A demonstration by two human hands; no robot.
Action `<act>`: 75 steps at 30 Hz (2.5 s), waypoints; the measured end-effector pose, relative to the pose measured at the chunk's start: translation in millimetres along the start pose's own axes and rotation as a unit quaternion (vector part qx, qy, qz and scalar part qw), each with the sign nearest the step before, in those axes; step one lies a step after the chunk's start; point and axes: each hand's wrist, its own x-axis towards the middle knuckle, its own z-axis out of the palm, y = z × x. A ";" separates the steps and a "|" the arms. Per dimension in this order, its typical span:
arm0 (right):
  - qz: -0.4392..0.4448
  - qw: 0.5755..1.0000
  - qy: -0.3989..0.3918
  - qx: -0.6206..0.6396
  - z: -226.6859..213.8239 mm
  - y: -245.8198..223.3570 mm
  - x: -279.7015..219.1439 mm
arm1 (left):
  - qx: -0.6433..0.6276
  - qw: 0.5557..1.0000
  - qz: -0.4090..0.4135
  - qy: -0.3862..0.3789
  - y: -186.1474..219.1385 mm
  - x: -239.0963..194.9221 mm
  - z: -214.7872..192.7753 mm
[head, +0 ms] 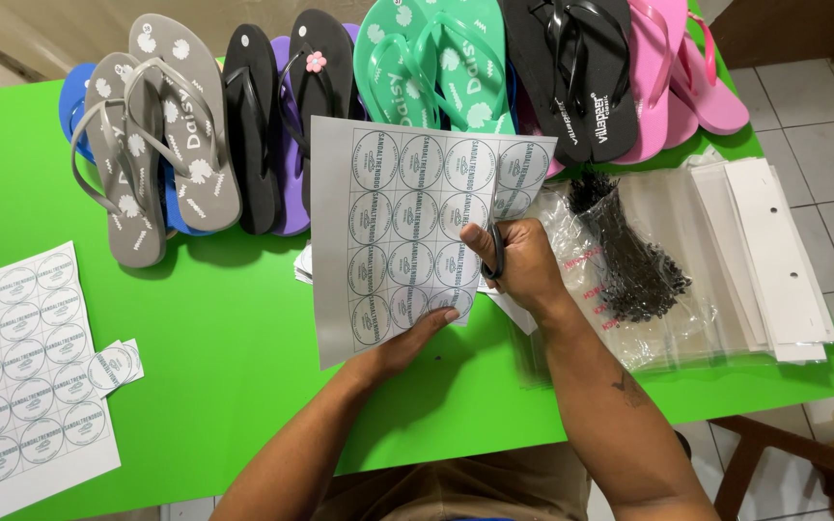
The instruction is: Cutting circular labels from a printed sheet using scissors
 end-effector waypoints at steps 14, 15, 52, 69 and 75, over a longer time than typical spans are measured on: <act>-0.003 1.000 0.011 0.005 -2.3 2.1 1.2 | -0.012 0.999 -0.024 0.042 -18.2 6.4 10.0; -0.004 1.000 0.015 0.004 -2.9 3.3 2.1 | -0.016 0.999 -0.022 0.046 -19.2 6.0 10.1; -0.015 0.998 0.049 0.031 -8.1 19.8 9.0 | -0.104 0.982 0.035 0.153 -41.2 8.1 17.3; -0.073 0.986 0.110 0.103 -5.6 26.5 12.2 | -0.140 0.961 0.056 0.229 -44.5 9.0 13.2; -0.088 0.985 0.126 0.084 -8.6 35.3 15.5 | -0.285 0.898 0.096 0.321 -74.5 -11.6 -4.5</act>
